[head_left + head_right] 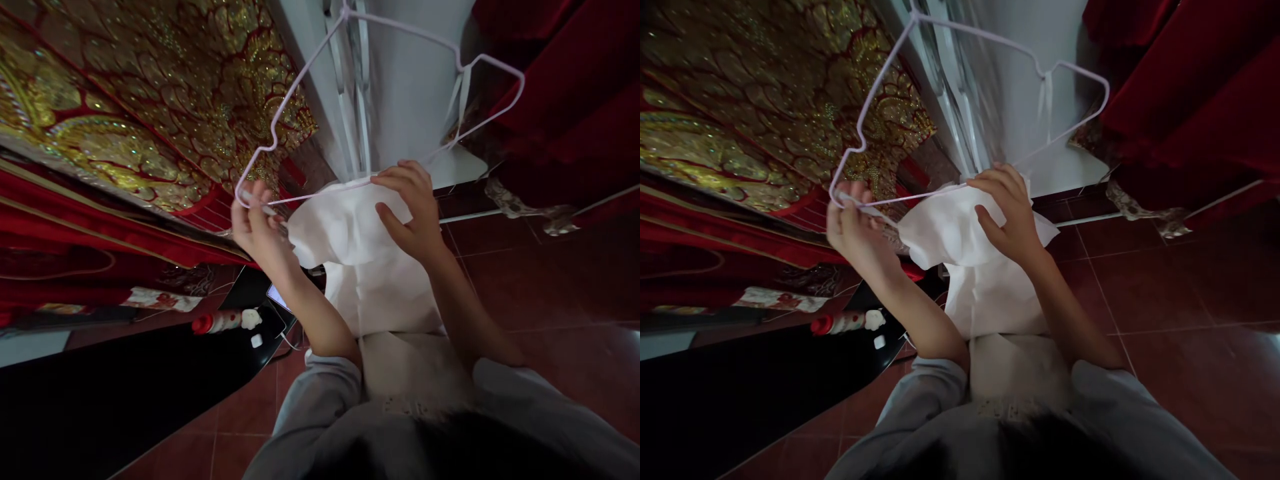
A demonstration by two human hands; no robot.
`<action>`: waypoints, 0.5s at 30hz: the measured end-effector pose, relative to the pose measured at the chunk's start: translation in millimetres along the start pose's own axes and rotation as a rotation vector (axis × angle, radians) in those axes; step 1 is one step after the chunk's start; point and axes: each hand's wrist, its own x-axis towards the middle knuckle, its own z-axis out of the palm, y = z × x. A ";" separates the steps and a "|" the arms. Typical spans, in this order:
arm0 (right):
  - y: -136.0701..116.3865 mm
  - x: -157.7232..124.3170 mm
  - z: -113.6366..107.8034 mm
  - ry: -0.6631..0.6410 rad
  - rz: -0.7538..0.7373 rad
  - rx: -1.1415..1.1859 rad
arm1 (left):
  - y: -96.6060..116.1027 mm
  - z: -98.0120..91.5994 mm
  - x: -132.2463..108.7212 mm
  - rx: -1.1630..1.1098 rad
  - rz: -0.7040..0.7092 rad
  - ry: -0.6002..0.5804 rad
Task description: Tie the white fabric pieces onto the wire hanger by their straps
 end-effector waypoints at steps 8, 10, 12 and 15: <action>3.4 5.0 -16.5 0.174 -0.004 -0.014 | 23.4 46.8 -32.5 -0.167 -0.150 0.045; 17.9 11.5 -28.3 0.425 0.079 0.003 | 20.0 45.5 -31.1 -0.164 -0.146 0.013; 30.8 21.9 -42.6 0.532 0.203 -0.001 | 14.9 42.3 -29.5 -0.105 -0.122 0.011; 31.9 42.6 -61.1 0.365 0.352 -0.032 | 9.0 39.6 -27.4 -0.033 -0.111 0.030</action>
